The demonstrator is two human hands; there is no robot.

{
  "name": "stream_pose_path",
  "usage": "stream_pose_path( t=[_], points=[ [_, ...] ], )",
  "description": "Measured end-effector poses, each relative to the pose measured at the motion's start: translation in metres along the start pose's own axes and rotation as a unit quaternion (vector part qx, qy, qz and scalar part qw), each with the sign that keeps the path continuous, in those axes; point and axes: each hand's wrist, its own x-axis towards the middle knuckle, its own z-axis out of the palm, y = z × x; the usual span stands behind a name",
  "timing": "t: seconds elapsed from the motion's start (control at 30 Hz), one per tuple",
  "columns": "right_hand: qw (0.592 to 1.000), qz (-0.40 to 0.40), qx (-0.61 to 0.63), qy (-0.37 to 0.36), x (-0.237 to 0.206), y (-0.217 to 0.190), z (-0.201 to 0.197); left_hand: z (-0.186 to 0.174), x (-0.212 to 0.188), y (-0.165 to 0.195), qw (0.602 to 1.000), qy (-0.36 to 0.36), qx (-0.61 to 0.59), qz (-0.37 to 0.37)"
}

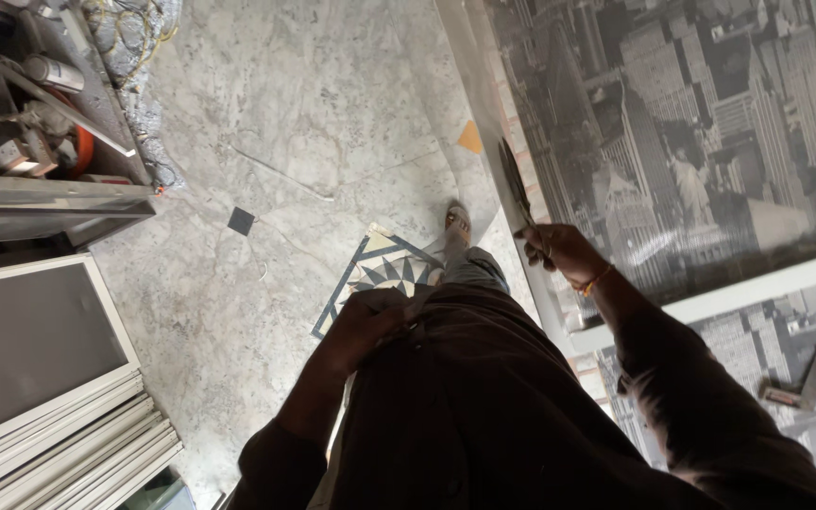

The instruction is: The person works on a framed window screen laid on the workshop floor, pressing the mesh and frame edges by hand and trimming the excess mesh along the frame with a knife. They reposition the frame, cut away a strip of surplus mesh, and continue trimming the mesh flush along other frame sides.

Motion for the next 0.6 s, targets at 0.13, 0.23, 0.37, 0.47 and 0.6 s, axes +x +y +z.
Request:
stream_pose_path(
  t=[0.13,0.23,0.37,0.47,0.6],
  points=[
    [1.000,0.008,-0.002,0.003,0.010,-0.009,-0.010,-0.021,0.009,0.022,0.996,0.009,-0.041,0.073],
    [0.999,-0.003,-0.031,-0.033,0.015,-0.020,-0.018,-0.037,0.013,0.028,0.989,0.019,-0.075,0.124],
    [0.999,-0.002,0.029,-0.042,0.029,-0.040,-0.026,-0.051,0.013,0.027,0.985,0.034,-0.110,0.125],
    [0.998,-0.024,0.041,-0.048,0.043,-0.055,-0.028,-0.055,0.012,0.026,0.988,0.003,-0.075,0.135],
    [0.997,-0.032,0.051,-0.040,0.056,-0.071,-0.028,-0.058,0.010,0.027,0.994,0.032,-0.062,0.083]
  ],
)
